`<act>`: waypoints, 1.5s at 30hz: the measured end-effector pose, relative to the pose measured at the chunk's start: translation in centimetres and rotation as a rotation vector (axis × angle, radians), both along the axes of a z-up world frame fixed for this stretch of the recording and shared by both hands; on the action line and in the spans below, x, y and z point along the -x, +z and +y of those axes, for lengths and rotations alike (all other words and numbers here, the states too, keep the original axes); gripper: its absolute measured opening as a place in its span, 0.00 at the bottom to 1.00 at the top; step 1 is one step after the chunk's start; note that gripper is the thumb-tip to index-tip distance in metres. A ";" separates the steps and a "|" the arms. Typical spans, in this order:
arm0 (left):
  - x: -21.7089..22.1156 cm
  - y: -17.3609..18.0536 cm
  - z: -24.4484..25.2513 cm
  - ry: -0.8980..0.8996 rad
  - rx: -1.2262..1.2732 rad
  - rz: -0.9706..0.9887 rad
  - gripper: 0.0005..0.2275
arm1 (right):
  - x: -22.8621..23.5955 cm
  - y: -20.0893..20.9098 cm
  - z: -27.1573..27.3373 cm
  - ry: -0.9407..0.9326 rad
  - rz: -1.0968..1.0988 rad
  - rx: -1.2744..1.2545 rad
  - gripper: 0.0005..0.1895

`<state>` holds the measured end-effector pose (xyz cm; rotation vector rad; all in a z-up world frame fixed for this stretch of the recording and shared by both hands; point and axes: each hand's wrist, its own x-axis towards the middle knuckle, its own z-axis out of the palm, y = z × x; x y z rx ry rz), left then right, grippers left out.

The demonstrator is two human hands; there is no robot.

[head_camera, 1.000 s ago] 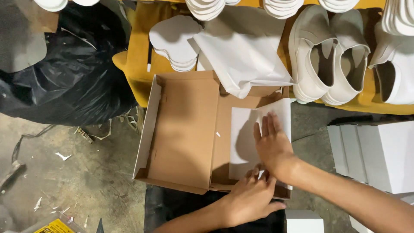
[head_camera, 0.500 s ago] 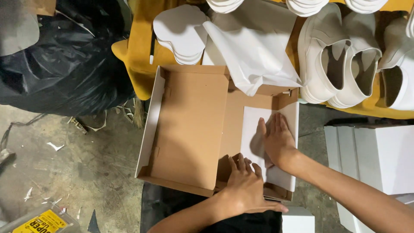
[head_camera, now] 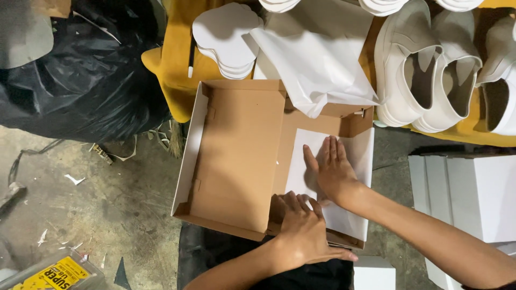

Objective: The person inserts insoles into white slip-on shoes, then places the shoes into a cardboard box lined with tissue paper. They close the box and write on its side with a marker.

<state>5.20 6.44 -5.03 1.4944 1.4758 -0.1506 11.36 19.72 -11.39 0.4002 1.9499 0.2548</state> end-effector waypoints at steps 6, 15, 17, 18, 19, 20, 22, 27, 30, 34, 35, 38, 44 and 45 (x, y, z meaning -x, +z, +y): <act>-0.2 -1.4 -0.9 -0.007 -0.197 0.084 0.67 | 1.6 -0.8 -0.3 0.001 0.120 0.024 0.42; 2.7 2.0 -0.1 0.118 0.077 -0.081 0.63 | 5.4 4.1 0.0 -0.239 0.102 0.162 0.69; 2.7 1.7 0.0 0.095 0.063 -0.073 0.61 | 4.0 7.0 0.3 -0.190 0.167 0.119 0.65; 2.7 1.6 0.0 0.072 0.047 -0.064 0.60 | 3.2 8.5 0.5 -0.140 0.234 0.076 0.61; 2.8 1.7 0.1 0.073 0.049 -0.067 0.60 | 2.0 8.3 0.1 -0.140 0.231 0.078 0.61; 2.8 1.9 0.2 0.085 0.082 -0.080 0.61 | 0.8 8.2 -0.4 -0.043 0.183 -0.017 0.50; 2.5 1.2 0.0 0.084 0.112 -0.090 0.61 | -0.6 8.1 -1.1 0.041 0.137 -0.114 0.41; 2.2 0.8 -0.1 0.094 0.073 -0.055 0.61 | -0.1 6.7 -0.3 0.058 -0.231 -0.076 0.61; 1.2 -1.5 -0.8 0.107 -0.060 -0.018 0.61 | -1.2 1.6 0.3 -0.013 -0.210 -0.085 0.63; 2.3 2.1 0.4 0.054 0.098 -0.012 0.59 | -0.9 2.0 -0.1 -0.005 -0.211 -0.069 0.61; 2.4 2.0 0.4 0.061 0.093 -0.025 0.59 | -1.1 2.1 -0.1 0.010 -0.185 -0.082 0.59; 2.4 2.0 0.5 0.064 0.090 -0.034 0.59 | -0.7 4.4 -0.5 0.023 -0.138 -0.082 0.66; 1.4 0.0 -0.2 0.039 -0.057 0.008 0.57 | -0.9 3.9 -0.5 -0.108 -0.046 0.003 0.59; 1.2 -0.2 -0.1 0.006 -0.094 0.010 0.55 | -0.6 4.8 -0.2 -0.239 -0.014 0.080 0.57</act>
